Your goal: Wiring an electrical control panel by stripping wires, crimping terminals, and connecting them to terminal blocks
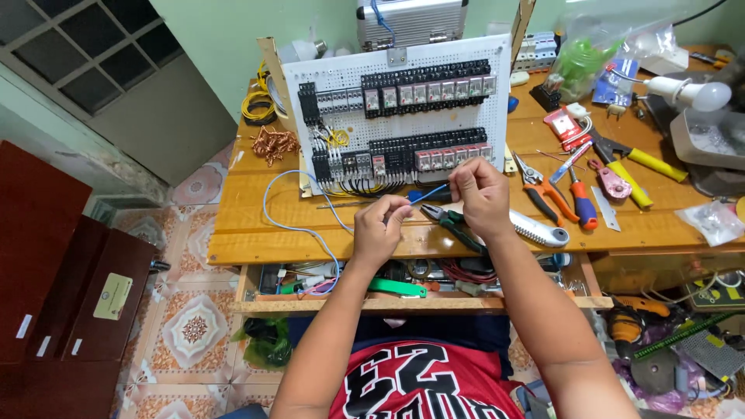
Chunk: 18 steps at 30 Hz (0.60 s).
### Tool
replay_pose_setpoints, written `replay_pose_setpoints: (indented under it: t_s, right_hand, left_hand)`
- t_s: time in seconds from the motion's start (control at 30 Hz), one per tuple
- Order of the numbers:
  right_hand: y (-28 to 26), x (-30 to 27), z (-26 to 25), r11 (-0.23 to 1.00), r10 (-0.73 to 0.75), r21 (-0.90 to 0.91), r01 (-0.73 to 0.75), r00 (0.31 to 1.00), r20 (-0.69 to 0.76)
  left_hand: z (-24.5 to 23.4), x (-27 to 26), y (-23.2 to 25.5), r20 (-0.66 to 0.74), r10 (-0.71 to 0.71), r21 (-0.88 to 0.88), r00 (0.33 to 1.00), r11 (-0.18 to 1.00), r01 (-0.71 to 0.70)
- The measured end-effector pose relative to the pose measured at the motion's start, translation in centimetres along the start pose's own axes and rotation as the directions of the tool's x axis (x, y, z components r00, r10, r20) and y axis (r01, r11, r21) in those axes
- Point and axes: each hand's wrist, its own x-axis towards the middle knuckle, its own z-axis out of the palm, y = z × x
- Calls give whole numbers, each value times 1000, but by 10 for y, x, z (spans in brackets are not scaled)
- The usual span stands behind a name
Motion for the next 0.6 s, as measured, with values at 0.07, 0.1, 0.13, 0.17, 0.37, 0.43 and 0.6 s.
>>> replay_pose_setpoints:
  t_s: [0.07, 0.1, 0.13, 0.17, 0.37, 0.43, 0.6]
  right_hand:
    - [2, -1, 1, 1000, -3, -4, 3, 1000, -17]
    - [2, -1, 1, 999, -14, -39, 12, 1000, -28]
    - [2, 0, 2, 997, -25, -74, 22, 999, -39]
    - [4, 0, 0, 997, -26, -74, 23, 999, -39]
    - [-17, 7, -3, 992, -27, -123, 12, 991, -128]
    - [-13, 12, -17, 996, -29, -84, 12, 979, -204]
    - [-3, 15, -27, 999, -46, -22, 42, 970, -240]
  left_hand:
    - [2, -4, -9, -32, 4, 16, 999, 1000, -4]
    - [3, -4, -13, -59, 10, 25, 998, 1000, -9]
    - [5, -5, -16, -86, 17, 35, 996, 999, -14]
    - [5, -6, -19, -86, 18, 34, 996, 999, -15]
    - [3, -9, -24, -175, 51, 110, 983, 993, -32]
    - [4, -9, -22, -197, 53, 99, 979, 995, -34]
    - [6, -12, -32, -206, 99, 141, 974, 988, -70]
